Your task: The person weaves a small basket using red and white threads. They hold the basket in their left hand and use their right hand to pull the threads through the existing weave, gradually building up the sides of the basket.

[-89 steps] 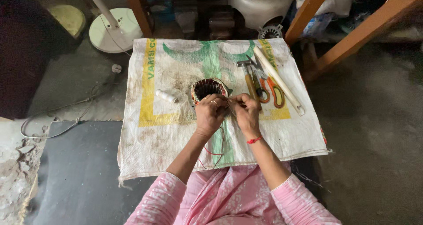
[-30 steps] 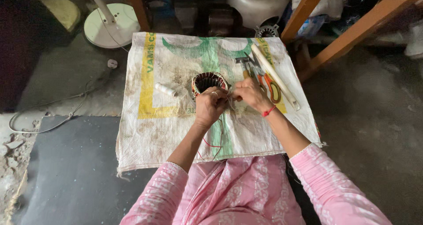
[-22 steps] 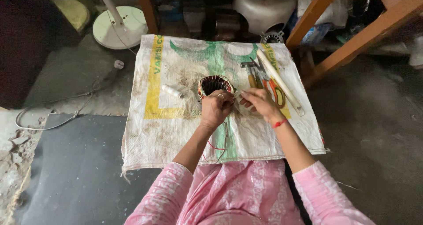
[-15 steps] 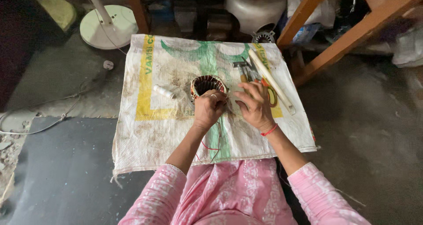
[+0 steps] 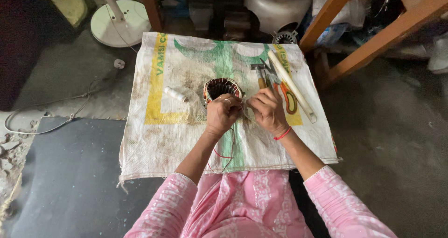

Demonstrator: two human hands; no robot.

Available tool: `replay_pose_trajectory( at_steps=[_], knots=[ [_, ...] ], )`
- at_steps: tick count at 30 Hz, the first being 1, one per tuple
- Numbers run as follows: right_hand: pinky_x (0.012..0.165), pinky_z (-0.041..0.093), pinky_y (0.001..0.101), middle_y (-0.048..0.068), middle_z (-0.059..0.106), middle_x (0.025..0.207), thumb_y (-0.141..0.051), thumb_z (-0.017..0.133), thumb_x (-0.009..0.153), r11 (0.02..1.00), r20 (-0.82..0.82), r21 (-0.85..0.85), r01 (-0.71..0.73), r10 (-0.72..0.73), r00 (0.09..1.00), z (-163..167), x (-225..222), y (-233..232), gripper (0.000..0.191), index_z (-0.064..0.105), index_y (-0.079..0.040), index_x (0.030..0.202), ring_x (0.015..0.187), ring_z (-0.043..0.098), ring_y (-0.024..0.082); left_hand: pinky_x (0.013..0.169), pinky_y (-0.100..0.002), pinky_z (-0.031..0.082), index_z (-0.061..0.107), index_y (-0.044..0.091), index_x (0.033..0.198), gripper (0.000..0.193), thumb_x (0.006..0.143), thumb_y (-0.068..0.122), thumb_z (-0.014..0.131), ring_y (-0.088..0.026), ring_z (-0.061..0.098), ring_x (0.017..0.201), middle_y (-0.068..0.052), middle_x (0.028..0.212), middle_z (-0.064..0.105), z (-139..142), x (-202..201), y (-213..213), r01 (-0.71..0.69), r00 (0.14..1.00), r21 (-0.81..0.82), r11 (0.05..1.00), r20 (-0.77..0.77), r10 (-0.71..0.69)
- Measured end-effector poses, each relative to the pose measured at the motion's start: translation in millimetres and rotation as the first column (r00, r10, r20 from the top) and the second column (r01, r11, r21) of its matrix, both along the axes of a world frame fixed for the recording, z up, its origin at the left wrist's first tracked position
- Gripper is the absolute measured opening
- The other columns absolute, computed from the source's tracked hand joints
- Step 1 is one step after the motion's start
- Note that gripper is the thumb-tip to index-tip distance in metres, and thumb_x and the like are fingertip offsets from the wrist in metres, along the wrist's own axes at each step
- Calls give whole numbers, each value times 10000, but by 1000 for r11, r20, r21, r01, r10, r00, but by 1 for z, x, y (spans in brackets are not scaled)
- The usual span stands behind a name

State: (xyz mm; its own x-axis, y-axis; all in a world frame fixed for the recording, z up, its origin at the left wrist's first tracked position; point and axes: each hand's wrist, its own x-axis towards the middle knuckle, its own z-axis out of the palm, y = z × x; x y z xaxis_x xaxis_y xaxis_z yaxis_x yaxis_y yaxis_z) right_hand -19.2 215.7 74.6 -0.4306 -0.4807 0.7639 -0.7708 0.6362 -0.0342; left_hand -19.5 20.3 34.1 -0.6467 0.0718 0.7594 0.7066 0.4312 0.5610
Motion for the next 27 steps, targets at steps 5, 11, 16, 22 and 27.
replay_pose_trajectory(
  at_steps=[5, 11, 16, 22, 27],
  knots=[
    [703, 475, 329, 52, 671, 803, -83, 704, 930, 952, 557, -303, 26, 155, 816, -27, -19, 5, 88, 707, -15, 874, 791, 603, 194, 767, -370, 572, 740, 87, 864, 154, 718, 38, 735, -278, 718, 862, -64, 933, 735, 1, -1, 0, -19, 1000, -31, 999, 8, 19],
    [583, 420, 263, 28, 663, 692, -171, 624, 975, 732, 785, -615, 293, 534, 314, -41, -43, 12, 242, 730, 7, 850, 613, 566, 107, 748, -380, 563, 741, 93, 822, 123, 708, 51, 759, -283, 717, 835, -64, 881, 731, 2, -1, 5, -54, 996, -13, 998, 67, 55],
    [615, 455, 282, 21, 687, 776, -302, 598, 1039, 871, 627, -357, 338, -45, 777, -7, -4, 10, 280, 685, -36, 1044, 662, 590, 135, 739, -364, 570, 732, 92, 825, 106, 730, 65, 770, -273, 724, 827, -56, 908, 739, 2, 0, 3, -30, 999, 3, 1000, 38, 30],
    [889, 479, 437, 90, 688, 1071, -152, 714, 859, 999, -90, 12, 45, -43, 995, 12, 24, -7, 258, 707, -65, 1101, 1003, 652, 276, 721, -349, 580, 741, 98, 857, 115, 752, 52, 744, -256, 734, 805, -49, 913, 745, 2, 1, 6, -53, 996, 17, 998, 74, 51],
    [848, 493, 418, 98, 674, 996, 23, 657, 846, 999, -48, 18, 31, -30, 998, 1, 12, -7, 265, 728, -45, 1092, 937, 640, 284, 717, -365, 569, 749, 100, 852, 120, 742, 50, 751, -270, 725, 801, -54, 881, 735, 5, 3, 3, -63, 996, -13, 998, 59, 64]
  ],
)
